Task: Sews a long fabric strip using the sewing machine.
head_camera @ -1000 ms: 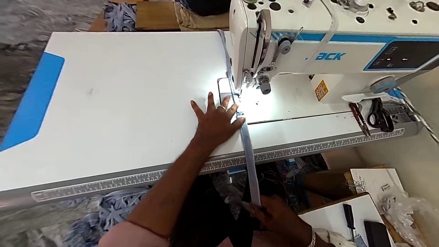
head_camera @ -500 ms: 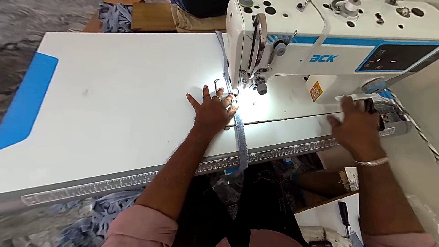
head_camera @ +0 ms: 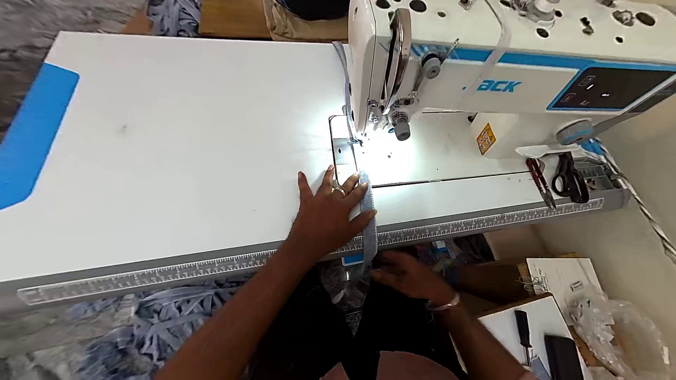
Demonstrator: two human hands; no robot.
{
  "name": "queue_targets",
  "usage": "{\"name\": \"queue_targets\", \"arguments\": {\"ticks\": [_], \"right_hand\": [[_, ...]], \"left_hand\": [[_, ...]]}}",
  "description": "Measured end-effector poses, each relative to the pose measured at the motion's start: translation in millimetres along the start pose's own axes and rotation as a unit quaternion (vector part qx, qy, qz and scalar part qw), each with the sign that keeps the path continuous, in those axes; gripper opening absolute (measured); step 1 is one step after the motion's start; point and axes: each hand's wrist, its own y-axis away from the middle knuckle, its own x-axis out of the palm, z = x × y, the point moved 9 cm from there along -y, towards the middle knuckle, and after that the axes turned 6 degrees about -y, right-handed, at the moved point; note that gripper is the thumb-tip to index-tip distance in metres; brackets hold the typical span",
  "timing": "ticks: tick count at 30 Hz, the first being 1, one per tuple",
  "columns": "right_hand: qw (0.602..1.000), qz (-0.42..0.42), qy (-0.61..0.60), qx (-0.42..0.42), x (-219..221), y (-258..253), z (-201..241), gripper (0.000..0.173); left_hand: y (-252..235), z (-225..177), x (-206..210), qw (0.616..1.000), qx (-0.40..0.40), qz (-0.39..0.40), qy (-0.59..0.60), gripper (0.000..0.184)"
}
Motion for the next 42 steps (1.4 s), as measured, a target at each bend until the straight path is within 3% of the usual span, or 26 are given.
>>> {"name": "queue_targets", "arguments": {"ticks": [4,11,28,36,42], "right_hand": [[0.99,-0.013,-0.089,-0.104,30.5,-21.9,5.4,0.024],[0.995,0.035,-0.085,-0.047,45.2,-1.9,-10.7,0.029],[0.998,0.054,-0.025,-0.022,56.1,-0.6,-25.8,0.038],[0.991,0.058,-0.109,-0.046,53.3,4.2,-13.1,0.028],[0.985,0.001,-0.154,-0.073,39.3,4.6,-15.2,0.03]], "left_hand": [[8.4,-1.4,-3.8,0.999,0.023,-0.021,0.011,0.063],[5.5,-0.6,1.2,1.0,0.017,-0.005,0.0,0.064],[5.8,-0.5,-0.1,1.0,0.011,0.004,-0.002,0.064],[6.1,-0.8,0.4,1.0,0.015,-0.007,0.0,0.065],[6.1,-1.5,1.1,1.0,0.019,0.002,-0.005,0.063]]}}
